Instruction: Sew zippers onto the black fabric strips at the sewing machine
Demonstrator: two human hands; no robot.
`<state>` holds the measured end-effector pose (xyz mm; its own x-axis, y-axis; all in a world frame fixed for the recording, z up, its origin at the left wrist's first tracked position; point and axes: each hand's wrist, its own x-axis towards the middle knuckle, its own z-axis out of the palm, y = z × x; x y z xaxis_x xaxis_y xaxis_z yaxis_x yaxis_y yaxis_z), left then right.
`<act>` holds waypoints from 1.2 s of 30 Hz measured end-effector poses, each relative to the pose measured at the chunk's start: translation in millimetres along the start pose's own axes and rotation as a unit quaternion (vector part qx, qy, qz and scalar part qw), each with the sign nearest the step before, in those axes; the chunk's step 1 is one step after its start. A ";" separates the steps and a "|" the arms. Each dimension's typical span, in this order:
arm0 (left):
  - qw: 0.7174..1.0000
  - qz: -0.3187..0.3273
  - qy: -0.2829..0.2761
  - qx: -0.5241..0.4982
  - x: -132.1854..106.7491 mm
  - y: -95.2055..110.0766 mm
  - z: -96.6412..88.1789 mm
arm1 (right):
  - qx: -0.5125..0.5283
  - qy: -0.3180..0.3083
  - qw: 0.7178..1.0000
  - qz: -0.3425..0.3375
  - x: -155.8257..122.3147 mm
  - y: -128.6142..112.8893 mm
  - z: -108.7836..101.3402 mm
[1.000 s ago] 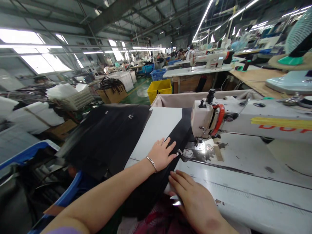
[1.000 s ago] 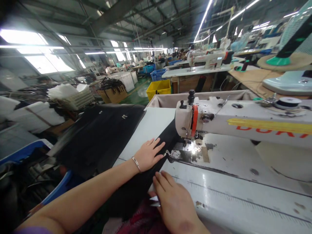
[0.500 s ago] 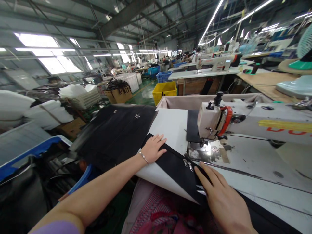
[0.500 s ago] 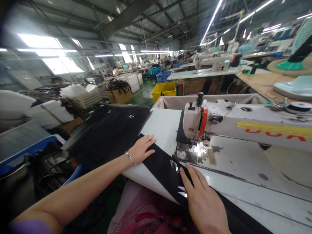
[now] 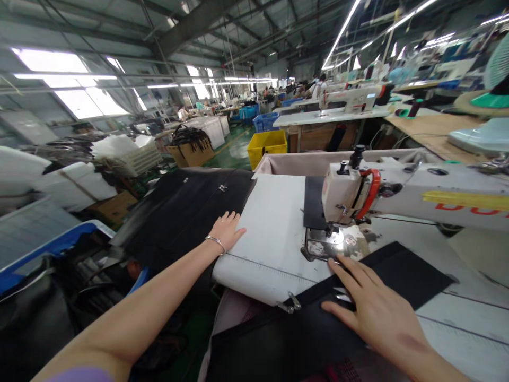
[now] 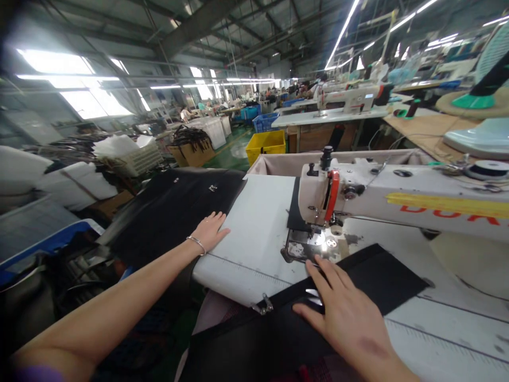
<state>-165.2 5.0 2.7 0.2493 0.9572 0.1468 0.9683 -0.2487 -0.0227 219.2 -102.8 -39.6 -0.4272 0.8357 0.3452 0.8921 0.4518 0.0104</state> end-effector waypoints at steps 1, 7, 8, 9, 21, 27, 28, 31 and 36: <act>1.000 -0.005 -0.002 -0.003 -0.4 -6.6 2.3 | 0.010 -0.014 0.999 -0.038 -8.0 -2.3 -2.3; 0.991 0.111 -0.026 -0.064 -34.3 9.7 -6.8 | 0.091 -0.088 0.975 -0.184 -36.1 18.3 -18.2; 0.988 0.131 -0.031 -0.079 -41.5 15.5 -9.4 | 0.113 -0.082 0.978 -0.154 -35.0 22.6 -19.3; 0.985 0.143 -0.031 -0.095 -48.5 20.9 -11.5 | 0.122 -0.064 0.985 -0.103 -32.7 25.9 -19.4; 0.930 0.337 -0.123 -0.080 -94.2 45.9 -18.0 | 0.084 -0.027 0.996 0.002 7.8 27.7 -11.3; 0.925 0.359 -0.071 -0.104 7.2 51.4 1.9 | 0.076 -0.043 0.996 -0.001 36.9 33.3 -10.8; 0.926 0.358 -0.056 -0.109 26.8 55.8 6.2 | 0.081 -0.048 0.996 -0.006 39.8 35.2 -9.7; 0.920 0.372 -0.033 -0.120 66.8 77.6 15.2 | 0.095 -0.049 0.994 -0.001 42.4 39.3 -7.3; 0.853 0.491 -0.022 -0.176 62.5 129.4 12.8 | 0.106 -0.051 0.993 0.019 38.5 38.3 -9.2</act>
<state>-24.1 34.6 -3.7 0.9453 0.2651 0.1901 0.2301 -0.9549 0.1875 238.3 -56.2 -17.3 -0.4165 0.8757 0.2441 0.8616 0.4659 -0.2013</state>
